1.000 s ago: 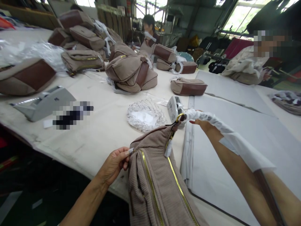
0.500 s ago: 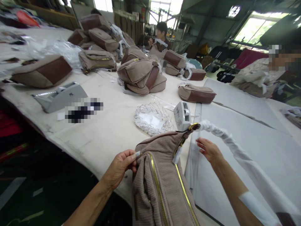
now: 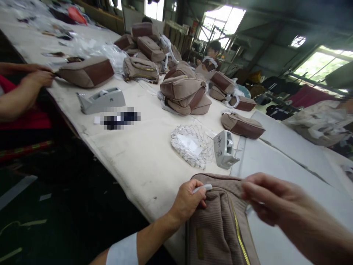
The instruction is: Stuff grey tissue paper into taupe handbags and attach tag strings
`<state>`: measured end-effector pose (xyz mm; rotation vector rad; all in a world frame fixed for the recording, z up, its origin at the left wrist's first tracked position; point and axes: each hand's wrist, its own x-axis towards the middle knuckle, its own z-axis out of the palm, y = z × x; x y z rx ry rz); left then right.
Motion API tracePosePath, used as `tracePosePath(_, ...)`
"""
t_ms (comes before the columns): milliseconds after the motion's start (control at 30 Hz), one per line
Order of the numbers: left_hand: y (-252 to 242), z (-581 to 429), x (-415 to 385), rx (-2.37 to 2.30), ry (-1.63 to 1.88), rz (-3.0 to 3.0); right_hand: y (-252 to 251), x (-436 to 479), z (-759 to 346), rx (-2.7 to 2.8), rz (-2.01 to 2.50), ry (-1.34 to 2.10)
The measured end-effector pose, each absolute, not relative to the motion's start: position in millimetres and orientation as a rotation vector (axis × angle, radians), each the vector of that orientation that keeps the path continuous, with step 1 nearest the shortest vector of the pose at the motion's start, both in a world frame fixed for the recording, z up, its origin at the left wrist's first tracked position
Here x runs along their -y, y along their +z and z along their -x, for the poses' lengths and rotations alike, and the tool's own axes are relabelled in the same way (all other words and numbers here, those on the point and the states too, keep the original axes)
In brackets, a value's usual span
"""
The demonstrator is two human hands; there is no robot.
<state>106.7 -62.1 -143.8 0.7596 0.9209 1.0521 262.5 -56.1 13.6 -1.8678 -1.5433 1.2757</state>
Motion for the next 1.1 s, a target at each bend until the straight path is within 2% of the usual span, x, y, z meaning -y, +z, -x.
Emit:
tracePosePath(100, -141.6, -111.5, 67.6, -0.889, 1.058, -0.826, -5.1, 53.9, -232.2, 1.483, 1.850, 1.477)
tracePosePath(300, -139.6, -107.7, 73.1, -0.977, 1.064, -0.937, -42.5, 42.1, -229.6, 1.530, 2.013, 1.424)
tracePosePath(900, -135.3, -107.5, 75.8, -1.059, 1.197, -1.232, -45.7, 31.6, -216.2, 1.517, 2.333, 1.378)
tracePosePath(1100, -130.8, -96.6, 69.5, -1.085, 1.061, -1.285, -49.6, 35.2, -219.2, 1.482, 2.309, 1.415)
